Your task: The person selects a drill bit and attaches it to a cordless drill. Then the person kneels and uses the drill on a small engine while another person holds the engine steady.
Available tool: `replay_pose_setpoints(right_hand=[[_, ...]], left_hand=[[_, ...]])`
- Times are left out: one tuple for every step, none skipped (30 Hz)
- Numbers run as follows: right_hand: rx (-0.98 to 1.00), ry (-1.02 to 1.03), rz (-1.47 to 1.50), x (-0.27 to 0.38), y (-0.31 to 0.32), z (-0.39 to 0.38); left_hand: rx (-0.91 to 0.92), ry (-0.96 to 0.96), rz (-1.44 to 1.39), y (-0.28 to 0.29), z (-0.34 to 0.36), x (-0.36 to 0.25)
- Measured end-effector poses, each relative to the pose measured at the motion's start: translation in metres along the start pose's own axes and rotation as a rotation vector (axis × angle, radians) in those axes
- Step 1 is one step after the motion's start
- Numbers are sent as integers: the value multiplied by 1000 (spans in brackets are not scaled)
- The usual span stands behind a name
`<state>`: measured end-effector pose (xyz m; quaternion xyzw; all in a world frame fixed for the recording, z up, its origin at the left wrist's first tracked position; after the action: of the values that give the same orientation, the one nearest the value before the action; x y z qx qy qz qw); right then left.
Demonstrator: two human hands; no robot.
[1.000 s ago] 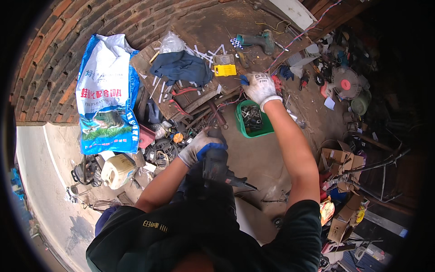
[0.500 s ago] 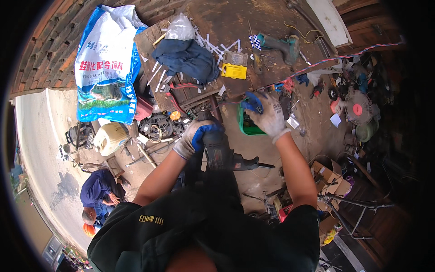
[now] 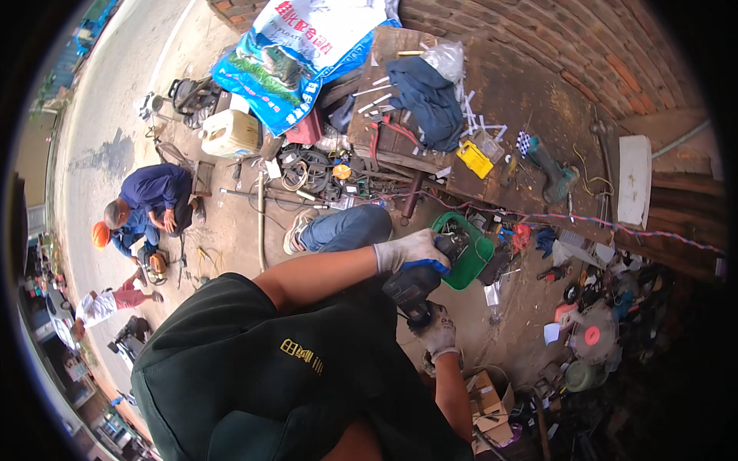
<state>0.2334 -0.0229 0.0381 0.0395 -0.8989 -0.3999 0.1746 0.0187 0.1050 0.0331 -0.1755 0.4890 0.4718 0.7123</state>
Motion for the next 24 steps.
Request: replay_pose_setpoints(right_hand=[[-145,-17,7,0,0,-5],[-236,3,-14,-1,0,-4],[-318,11,-27,-4,1,-4],[-299,-92,-52,-9,-1,0],[-308,-59,-112,-13,1,6],[-298,-56,-176,-17,4,13],[-292,-49,-242,-21,9,20],[-315,27,-196,-21,15,32],[-320,124,-236,-19,23,41],[-319,231,-269,-14,29,47],[-317,328,-304,-7,36,53],[-342,462,-186,6,43,62],[-328,488,-226,20,45,70],[-307,477,-258,31,52,74],[-288,462,-290,44,54,78],[-315,488,-279,58,55,79],[-343,514,-268,71,56,82],[-360,505,-277,80,56,84],[-395,529,-292,88,59,86],[-427,518,-267,92,59,89],[-487,527,-343,93,61,90],[-511,541,-347,94,63,93],[-563,589,-336,94,65,96],[-556,482,-447,91,70,101]], left_hand=[[5,-18,111,-8,4,-4],[-26,231,8,-13,7,0],[-82,387,-56,-14,9,3],[-149,540,-123,-15,10,4],[-159,543,-94,-12,12,1],[-270,499,13,-6,14,-6],[-278,448,206,4,12,-13],[-217,627,249,11,8,-17],[-203,544,331,21,3,-28],[-540,777,-25,31,-8,-37],[-884,940,-411,39,-25,-48],[-959,930,-390,54,-46,-63],[-1007,926,-376,66,-68,-79],[-1037,920,-366,73,-93,-95],[-1162,845,-268,79,-127,-113],[-1220,875,-135,81,-169,-127],[-1279,920,-19,77,-216,-140],[-1351,938,-36,68,-268,-151],[-1498,1034,-60,49,-322,-161],[-1595,1082,-64,30,-380,-174],[-1737,1092,-98,5,-433,-189],[-1879,1201,-49,-16,-484,-206],[-2005,1249,-229,-30,-531,-219],[-2194,1092,-469,-41,-578,-237]])
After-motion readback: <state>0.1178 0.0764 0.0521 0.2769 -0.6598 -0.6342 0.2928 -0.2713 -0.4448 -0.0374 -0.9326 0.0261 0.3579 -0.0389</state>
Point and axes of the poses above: each hand's wrist, its own z-axis towards the middle knuckle, its own y-axis out of the back of the hand, x = y × z, the point moved 3 cm from there along z, towards the middle knuckle, and after that the axes turned 11 degrees about -z, right-handed, at the moved point
